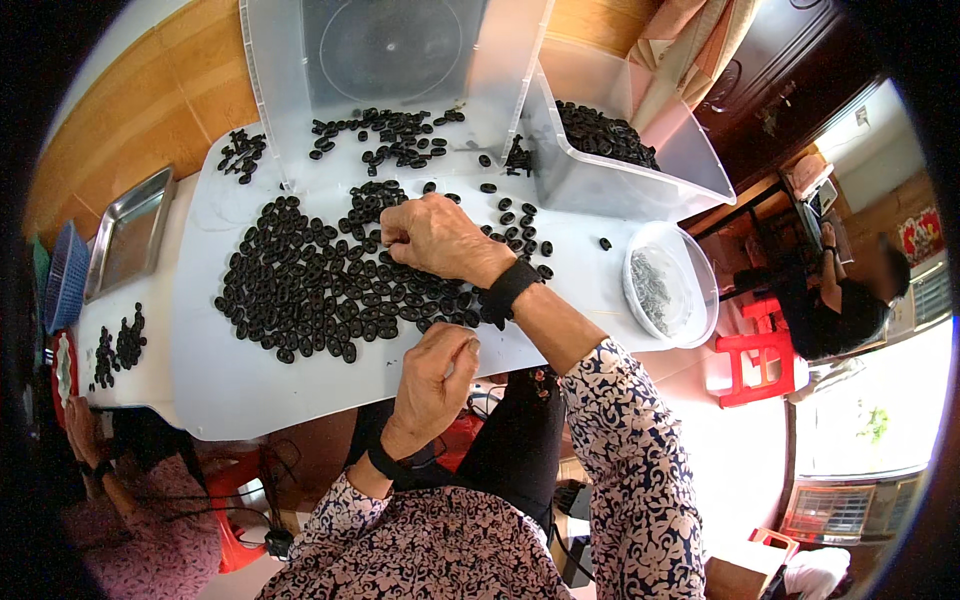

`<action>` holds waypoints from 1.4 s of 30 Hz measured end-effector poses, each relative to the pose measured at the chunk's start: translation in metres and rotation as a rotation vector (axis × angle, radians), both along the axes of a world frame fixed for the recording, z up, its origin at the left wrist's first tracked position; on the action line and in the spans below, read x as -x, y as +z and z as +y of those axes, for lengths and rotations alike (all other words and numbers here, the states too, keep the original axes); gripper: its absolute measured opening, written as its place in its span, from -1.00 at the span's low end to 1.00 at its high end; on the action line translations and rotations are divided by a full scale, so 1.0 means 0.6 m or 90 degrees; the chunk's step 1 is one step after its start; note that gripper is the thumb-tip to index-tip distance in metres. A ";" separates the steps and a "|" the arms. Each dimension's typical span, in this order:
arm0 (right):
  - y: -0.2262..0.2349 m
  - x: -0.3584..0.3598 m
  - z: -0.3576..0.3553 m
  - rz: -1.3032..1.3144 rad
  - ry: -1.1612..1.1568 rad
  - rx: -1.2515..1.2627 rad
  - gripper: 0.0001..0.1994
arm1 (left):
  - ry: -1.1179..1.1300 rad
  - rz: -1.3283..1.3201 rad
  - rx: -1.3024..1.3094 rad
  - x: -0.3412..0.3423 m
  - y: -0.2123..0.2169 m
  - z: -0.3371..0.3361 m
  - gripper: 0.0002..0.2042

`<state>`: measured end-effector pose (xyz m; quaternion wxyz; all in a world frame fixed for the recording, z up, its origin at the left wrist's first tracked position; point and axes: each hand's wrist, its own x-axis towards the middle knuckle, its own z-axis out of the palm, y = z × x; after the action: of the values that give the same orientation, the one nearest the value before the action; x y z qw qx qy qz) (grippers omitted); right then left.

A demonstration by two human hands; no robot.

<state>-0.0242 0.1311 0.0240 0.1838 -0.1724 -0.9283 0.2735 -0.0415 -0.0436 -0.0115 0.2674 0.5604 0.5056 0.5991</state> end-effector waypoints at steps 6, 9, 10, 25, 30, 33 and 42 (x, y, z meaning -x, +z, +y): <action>-0.006 0.005 -0.014 0.021 -0.002 -0.118 -0.93 | -0.009 -0.009 0.038 -0.001 0.000 -0.001 -0.95; -0.009 0.003 -0.015 0.057 0.011 -0.105 -0.93 | -0.005 0.005 0.011 -0.003 -0.005 0.001 -0.94; -0.009 0.003 -0.015 0.058 0.010 -0.105 -0.93 | 0.000 0.011 0.009 -0.003 -0.005 0.001 -0.94; 0.035 -0.108 -0.083 0.192 -0.065 0.575 -0.95 | 0.069 -0.313 0.055 0.027 0.027 -0.004 -0.83; 0.032 -0.148 -0.127 0.231 -0.122 0.589 -0.93 | 0.037 -0.295 0.057 0.010 0.036 0.000 -0.82; 0.016 -0.162 -0.137 0.279 -0.149 0.520 -0.88 | 0.012 -0.279 0.071 0.011 0.040 -0.004 -0.81; -0.048 -0.212 -0.143 0.283 -0.135 0.517 -0.77 | -0.077 -0.411 0.097 0.005 0.022 0.003 -0.83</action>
<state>0.1033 0.0455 -0.0047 0.3224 -0.2616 -0.6615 0.6245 -0.0445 -0.0415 0.0015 0.4899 0.3492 0.4040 0.6891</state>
